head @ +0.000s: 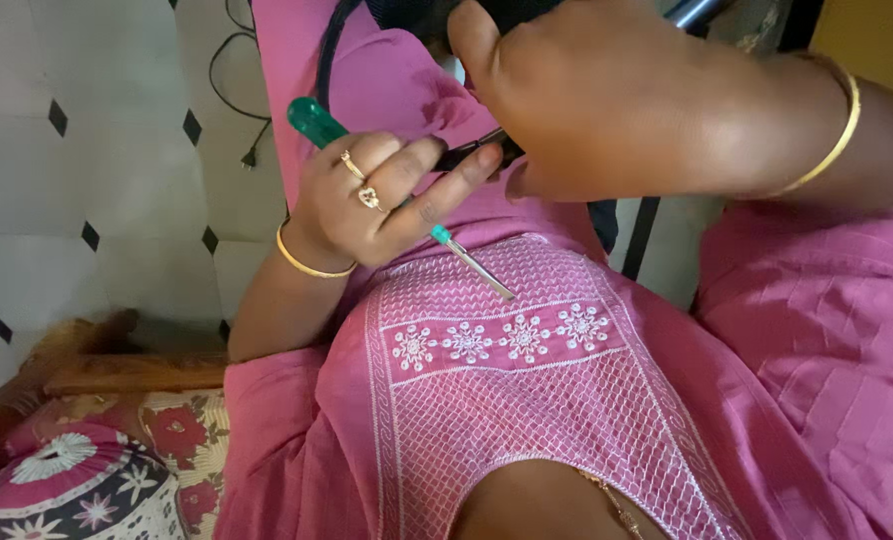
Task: The person uses a screwdriver to tighten a screw on a black circular fan guard while seated. They repeatedly insert the screwdriver into the screw head and turn it clockwise, holding the guard steady with the other hand.
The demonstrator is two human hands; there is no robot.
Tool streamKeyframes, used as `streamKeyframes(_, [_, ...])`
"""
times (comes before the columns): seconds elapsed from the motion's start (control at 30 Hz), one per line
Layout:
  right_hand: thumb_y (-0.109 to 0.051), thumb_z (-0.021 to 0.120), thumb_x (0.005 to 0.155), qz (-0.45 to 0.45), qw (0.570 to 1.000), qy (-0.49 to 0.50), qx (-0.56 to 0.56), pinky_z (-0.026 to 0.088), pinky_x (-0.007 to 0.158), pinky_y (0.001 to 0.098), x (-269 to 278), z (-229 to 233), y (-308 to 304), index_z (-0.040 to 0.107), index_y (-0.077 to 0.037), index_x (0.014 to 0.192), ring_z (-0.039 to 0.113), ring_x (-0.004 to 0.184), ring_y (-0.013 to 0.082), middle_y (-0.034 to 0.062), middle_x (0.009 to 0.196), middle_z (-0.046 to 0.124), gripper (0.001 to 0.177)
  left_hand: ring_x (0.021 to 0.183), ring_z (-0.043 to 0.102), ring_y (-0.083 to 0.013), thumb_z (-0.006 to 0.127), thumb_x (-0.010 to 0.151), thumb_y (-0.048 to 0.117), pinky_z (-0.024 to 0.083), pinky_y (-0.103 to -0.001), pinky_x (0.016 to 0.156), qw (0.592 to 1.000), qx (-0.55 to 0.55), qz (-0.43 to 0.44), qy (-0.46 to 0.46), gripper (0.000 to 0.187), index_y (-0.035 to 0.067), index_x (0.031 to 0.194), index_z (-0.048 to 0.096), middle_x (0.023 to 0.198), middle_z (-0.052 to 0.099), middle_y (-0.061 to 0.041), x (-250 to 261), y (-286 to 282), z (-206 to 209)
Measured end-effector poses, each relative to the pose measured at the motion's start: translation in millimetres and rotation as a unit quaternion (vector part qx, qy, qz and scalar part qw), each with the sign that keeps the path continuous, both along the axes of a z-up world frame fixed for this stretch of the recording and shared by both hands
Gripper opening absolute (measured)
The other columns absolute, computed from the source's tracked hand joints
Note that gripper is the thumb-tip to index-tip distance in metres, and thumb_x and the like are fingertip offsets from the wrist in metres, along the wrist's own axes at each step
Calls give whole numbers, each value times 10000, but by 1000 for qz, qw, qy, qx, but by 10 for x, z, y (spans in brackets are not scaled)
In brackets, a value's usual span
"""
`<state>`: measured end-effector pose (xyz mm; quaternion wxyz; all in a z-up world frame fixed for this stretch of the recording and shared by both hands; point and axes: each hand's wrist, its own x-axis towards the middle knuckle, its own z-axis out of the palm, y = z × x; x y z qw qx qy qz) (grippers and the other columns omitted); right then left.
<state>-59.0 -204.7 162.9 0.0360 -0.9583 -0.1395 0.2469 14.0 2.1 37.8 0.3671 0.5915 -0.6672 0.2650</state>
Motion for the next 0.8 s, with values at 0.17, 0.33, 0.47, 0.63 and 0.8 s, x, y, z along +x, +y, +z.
streamKeyframes(0.17, [-284,896,701,-37,998,22,56,485,482,434,-34,52,-10,427,19,1272,669,590,356,138,607,627,799,751,500,-170,832,900,144,439,-295,641,995,15,-66,80,405,107,1294,747,958,567,-46,24,-18,98])
streamKeyframes(0.33, [-264,884,717,-31,997,28,60,484,461,438,-87,65,49,383,53,1263,663,585,366,146,597,608,806,730,486,-155,941,857,128,414,-296,635,991,1,-38,132,383,158,1206,786,861,568,19,-3,-45,220])
streamKeyframes(0.47, [-354,919,716,-64,994,40,74,490,479,441,-75,64,109,375,36,1282,667,601,366,136,597,618,877,721,492,-147,1034,820,235,418,-288,627,990,-22,-25,140,399,170,1131,793,825,555,44,-13,-79,261])
streamKeyframes(0.63, [-495,922,670,-81,987,30,134,487,528,433,-88,137,64,362,-34,1366,678,631,361,124,621,645,1005,739,502,-165,1020,784,226,436,-308,657,988,-8,-8,154,397,166,1105,793,820,554,36,35,-70,289])
streamKeyframes(0.8, [-436,796,766,-95,964,0,249,493,533,433,-129,219,-36,363,-27,1403,683,637,369,169,766,692,872,699,500,-155,945,682,224,424,-319,624,981,-40,-62,182,429,81,1066,819,776,560,21,128,-147,296])
